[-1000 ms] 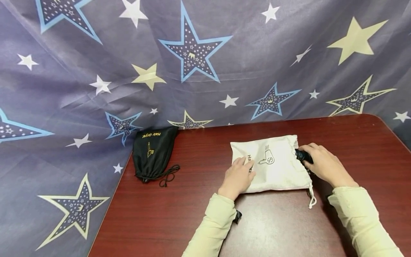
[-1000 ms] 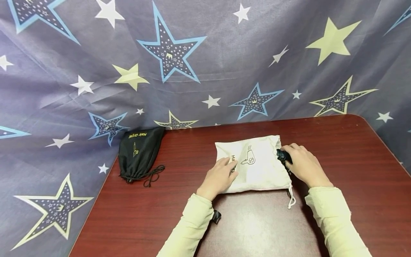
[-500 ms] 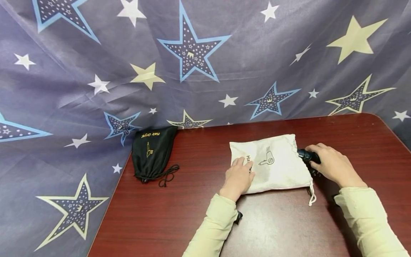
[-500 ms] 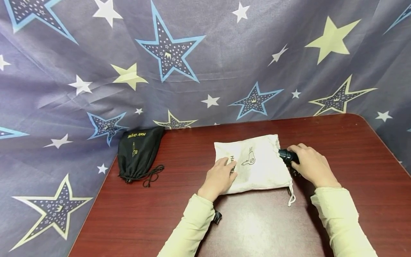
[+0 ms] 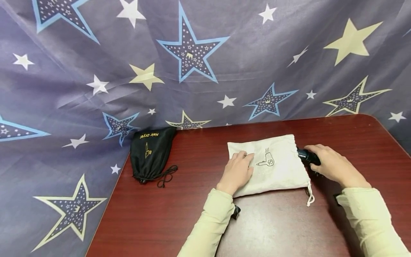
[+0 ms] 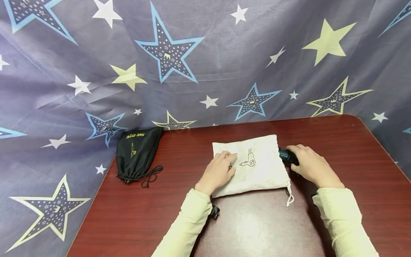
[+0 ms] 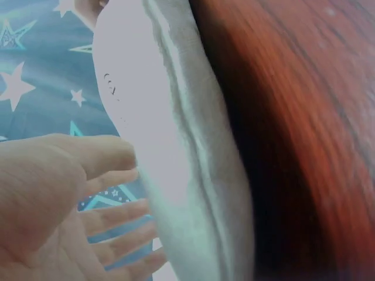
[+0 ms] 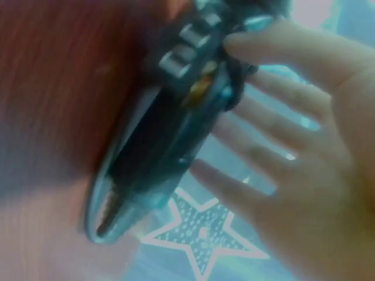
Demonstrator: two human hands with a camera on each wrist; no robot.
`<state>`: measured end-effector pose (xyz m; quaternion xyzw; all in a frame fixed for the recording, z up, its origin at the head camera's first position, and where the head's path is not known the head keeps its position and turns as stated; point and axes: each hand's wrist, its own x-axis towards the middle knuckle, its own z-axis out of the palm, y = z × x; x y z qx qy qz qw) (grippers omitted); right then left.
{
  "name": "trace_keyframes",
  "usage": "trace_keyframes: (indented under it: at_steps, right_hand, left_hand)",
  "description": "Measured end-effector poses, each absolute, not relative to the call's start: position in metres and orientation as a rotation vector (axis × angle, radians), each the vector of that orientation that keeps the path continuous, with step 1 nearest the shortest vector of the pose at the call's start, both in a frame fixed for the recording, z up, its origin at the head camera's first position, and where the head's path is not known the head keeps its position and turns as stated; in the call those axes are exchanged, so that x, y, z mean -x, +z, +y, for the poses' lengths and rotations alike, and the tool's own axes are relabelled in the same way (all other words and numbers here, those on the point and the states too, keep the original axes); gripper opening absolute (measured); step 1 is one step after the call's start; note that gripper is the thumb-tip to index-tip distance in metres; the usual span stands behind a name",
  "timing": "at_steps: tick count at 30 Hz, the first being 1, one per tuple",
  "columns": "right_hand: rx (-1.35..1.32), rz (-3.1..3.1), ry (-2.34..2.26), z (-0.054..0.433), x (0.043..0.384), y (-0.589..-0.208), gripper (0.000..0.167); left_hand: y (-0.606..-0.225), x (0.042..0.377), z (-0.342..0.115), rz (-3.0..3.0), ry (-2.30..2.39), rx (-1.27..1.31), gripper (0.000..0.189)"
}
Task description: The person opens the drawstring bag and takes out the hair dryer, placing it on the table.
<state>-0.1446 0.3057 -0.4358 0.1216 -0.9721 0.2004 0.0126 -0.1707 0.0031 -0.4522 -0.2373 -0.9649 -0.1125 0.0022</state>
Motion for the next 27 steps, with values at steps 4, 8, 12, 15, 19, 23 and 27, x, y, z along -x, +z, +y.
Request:
trace_keyframes:
  at_steps: [4, 8, 12, 15, 19, 23, 27]
  right_hand:
    - [-0.415, -3.036, 0.599, 0.296, 0.146, -0.436, 0.054]
    - [-0.39, -3.003, 0.564, 0.291, 0.147, -0.44, 0.047]
    - [-0.372, -2.985, 0.571, 0.29, 0.146, -0.442, 0.043]
    - [-0.349, -2.99, 0.582, 0.291, 0.144, -0.442, 0.043]
    - [-0.324, -2.988, 0.578, 0.293, 0.141, -0.441, 0.042]
    - [-0.301, -2.982, 0.582, 0.297, 0.139, -0.44, 0.042]
    - [-0.272, -2.967, 0.59, 0.298, 0.137, -0.439, 0.042]
  left_hand:
    - [-0.455, 0.174, 0.006, -3.014, -0.369, 0.839, 0.048]
    - [-0.46, 0.173, 0.007, -3.067, -0.337, 0.864, 0.048]
    - [-0.462, 0.169, 0.004, -3.106, -0.299, 0.846, 0.046]
    - [-0.463, 0.166, 0.002, -3.113, -0.273, 0.828, 0.046]
    - [-0.465, 0.164, 0.002, -3.13, -0.246, 0.785, 0.048]
    - [-0.465, 0.164, 0.002, -3.156, -0.256, 0.747, 0.049]
    - [-0.463, 0.166, 0.003, -3.161, -0.267, 0.734, 0.049]
